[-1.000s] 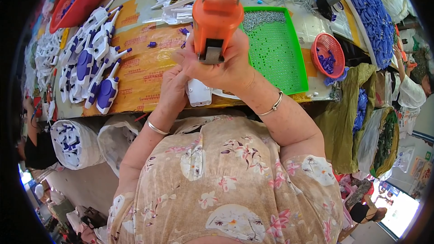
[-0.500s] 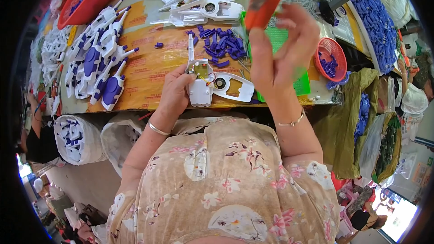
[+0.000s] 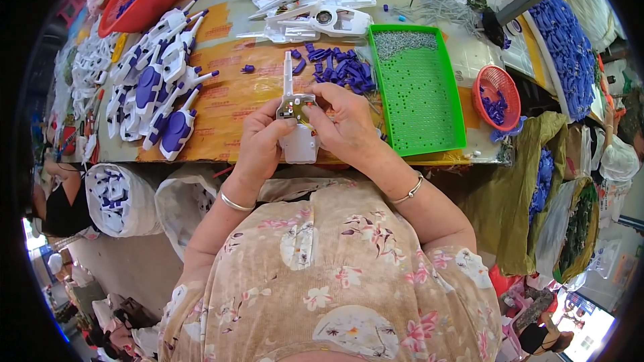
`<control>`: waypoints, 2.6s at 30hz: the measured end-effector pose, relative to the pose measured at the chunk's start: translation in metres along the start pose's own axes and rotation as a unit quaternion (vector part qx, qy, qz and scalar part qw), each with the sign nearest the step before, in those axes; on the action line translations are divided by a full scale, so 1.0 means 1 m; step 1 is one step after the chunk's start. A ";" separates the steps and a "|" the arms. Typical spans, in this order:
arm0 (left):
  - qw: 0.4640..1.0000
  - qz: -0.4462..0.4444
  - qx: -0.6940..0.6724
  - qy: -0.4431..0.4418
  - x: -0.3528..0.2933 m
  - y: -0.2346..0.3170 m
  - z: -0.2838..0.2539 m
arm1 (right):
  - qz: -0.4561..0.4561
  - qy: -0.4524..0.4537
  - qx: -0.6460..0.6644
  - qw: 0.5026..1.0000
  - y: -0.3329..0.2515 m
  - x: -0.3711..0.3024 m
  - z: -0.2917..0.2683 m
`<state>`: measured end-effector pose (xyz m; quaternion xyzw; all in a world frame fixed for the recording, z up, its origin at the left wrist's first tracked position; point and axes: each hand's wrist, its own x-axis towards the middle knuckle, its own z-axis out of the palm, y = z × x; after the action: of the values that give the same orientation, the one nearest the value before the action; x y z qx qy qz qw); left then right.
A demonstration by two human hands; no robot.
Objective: The person assembles plastic toy housings by securing internal components with screws using a handheld power tool.
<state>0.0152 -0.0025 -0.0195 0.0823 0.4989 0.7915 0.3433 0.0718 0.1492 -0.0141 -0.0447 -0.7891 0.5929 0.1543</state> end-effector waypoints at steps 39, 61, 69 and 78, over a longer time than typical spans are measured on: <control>0.940 0.192 0.277 0.057 -0.008 -0.013 0.006 | -0.085 0.025 -0.052 0.995 0.009 -0.009 0.002; 0.710 0.350 0.603 0.101 -0.006 -0.015 0.007 | -0.116 0.015 -0.072 0.991 0.015 -0.013 0.001; 0.672 0.370 0.629 0.124 -0.003 -0.018 0.008 | -0.123 0.011 -0.084 0.989 0.016 -0.015 0.003; 0.677 0.377 0.618 0.132 -0.001 -0.019 0.009 | -0.159 0.015 -0.117 0.980 0.019 -0.018 0.003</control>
<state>0.0288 0.0083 -0.0307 0.3515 0.8415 0.3673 -0.1828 0.0855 0.1481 -0.0366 0.0546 -0.8479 0.4634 0.2516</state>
